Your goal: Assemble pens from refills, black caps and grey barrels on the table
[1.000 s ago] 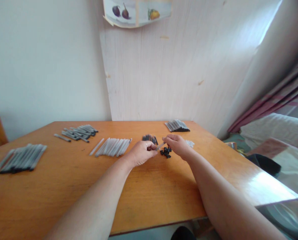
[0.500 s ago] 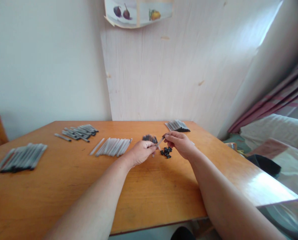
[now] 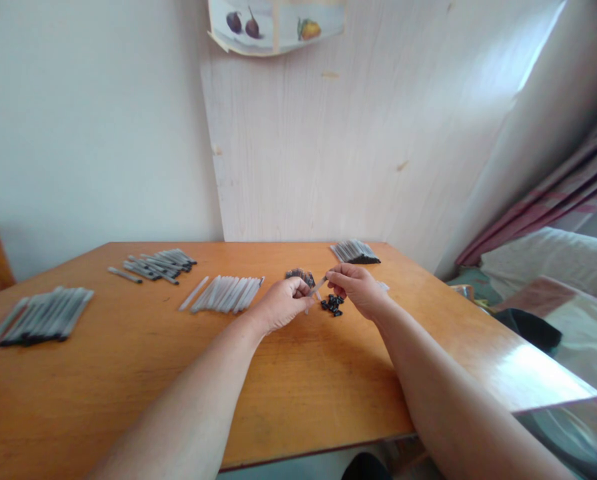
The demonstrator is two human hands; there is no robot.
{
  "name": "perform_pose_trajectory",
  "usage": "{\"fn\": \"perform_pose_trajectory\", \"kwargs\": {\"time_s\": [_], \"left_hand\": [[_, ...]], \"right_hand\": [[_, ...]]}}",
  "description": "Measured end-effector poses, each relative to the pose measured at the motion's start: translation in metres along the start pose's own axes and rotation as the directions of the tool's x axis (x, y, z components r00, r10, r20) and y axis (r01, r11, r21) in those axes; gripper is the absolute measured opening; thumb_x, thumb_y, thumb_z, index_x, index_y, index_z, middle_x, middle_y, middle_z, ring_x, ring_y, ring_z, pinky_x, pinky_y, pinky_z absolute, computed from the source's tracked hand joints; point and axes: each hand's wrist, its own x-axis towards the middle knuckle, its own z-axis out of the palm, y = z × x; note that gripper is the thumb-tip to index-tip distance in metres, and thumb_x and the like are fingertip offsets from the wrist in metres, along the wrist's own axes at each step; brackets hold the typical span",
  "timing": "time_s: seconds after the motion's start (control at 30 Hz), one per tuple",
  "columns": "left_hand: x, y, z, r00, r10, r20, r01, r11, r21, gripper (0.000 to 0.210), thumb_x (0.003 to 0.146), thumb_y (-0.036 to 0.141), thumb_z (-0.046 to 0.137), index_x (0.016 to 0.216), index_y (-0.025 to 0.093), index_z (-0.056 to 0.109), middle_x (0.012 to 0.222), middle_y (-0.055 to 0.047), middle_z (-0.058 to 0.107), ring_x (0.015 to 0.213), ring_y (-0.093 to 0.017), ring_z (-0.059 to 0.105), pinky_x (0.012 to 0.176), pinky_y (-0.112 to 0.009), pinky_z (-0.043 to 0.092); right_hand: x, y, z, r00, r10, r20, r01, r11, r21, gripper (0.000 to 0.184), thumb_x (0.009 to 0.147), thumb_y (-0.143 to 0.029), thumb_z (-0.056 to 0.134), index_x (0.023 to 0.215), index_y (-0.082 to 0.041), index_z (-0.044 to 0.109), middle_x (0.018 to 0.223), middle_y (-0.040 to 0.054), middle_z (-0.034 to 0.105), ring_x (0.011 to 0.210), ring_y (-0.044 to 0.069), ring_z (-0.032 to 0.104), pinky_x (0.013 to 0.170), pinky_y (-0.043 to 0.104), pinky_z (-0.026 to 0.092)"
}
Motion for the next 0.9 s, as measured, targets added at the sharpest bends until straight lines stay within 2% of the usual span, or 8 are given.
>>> {"fn": "perform_pose_trajectory", "kwargs": {"time_s": [0.13,0.23,0.33,0.6,0.8,0.9], "left_hand": [[-0.004,0.008,-0.001,0.995,-0.079,0.067,0.082,0.995,-0.048,0.035,0.082,0.048,0.054,0.086,0.014,0.063,0.075,-0.005,0.066,0.066,-0.013,0.055,0.064,-0.026,0.041],[-0.005,0.012,-0.003,0.988,-0.116,0.104,0.124,0.989,-0.076,0.042,0.086,0.05,0.046,0.084,0.013,0.065,0.073,-0.006,0.067,0.062,-0.012,0.053,0.061,-0.025,0.039],[-0.005,0.011,-0.004,0.988,-0.111,0.108,0.119,0.991,-0.065,0.035,0.084,0.045,0.051,0.083,0.014,0.065,0.073,-0.005,0.067,0.059,-0.011,0.051,0.059,-0.024,0.037],[-0.004,0.008,0.001,0.995,-0.094,0.026,0.095,0.994,-0.046,0.023,0.077,0.037,0.062,0.078,0.014,0.062,0.07,-0.003,0.066,0.057,-0.01,0.051,0.059,-0.024,0.039],[-0.005,0.011,-0.002,0.989,-0.121,0.086,0.132,0.982,-0.134,0.033,0.083,0.044,0.054,0.083,0.013,0.064,0.074,-0.006,0.069,0.061,-0.011,0.054,0.06,-0.024,0.038],[-0.006,0.013,-0.005,0.982,-0.14,0.128,0.16,0.974,-0.16,0.032,0.083,0.041,0.053,0.084,0.012,0.066,0.074,-0.007,0.069,0.059,-0.011,0.052,0.057,-0.024,0.037]], "right_hand": [[0.0,-0.002,-0.001,0.999,-0.01,-0.043,0.013,0.998,0.068,0.027,0.075,-0.044,0.064,0.077,-0.017,0.059,0.067,0.0009,0.059,0.053,0.009,0.046,0.05,0.024,0.034],[-0.001,-0.003,-0.001,0.998,-0.014,-0.059,0.019,0.996,0.089,0.028,0.074,-0.044,0.064,0.075,-0.017,0.058,0.067,0.0009,0.059,0.053,0.009,0.045,0.05,0.024,0.033],[-0.001,-0.003,-0.001,0.998,-0.01,-0.057,0.015,0.996,0.09,0.028,0.074,-0.043,0.065,0.074,-0.017,0.058,0.067,0.0012,0.059,0.054,0.009,0.046,0.05,0.023,0.033],[0.0,-0.001,0.001,0.999,0.01,-0.047,-0.006,0.996,0.093,0.027,0.074,-0.043,0.065,0.075,-0.017,0.058,0.067,0.0011,0.059,0.054,0.009,0.046,0.05,0.023,0.034],[0.002,0.001,0.0,0.998,-0.017,-0.053,0.026,0.984,0.175,0.028,0.073,-0.043,0.067,0.075,-0.017,0.058,0.068,0.0014,0.059,0.052,0.008,0.044,0.047,0.023,0.031],[0.002,0.0,-0.001,0.998,-0.02,-0.06,0.032,0.98,0.196,0.028,0.073,-0.043,0.068,0.074,-0.017,0.058,0.068,0.0011,0.059,0.052,0.008,0.044,0.046,0.023,0.03]]}}
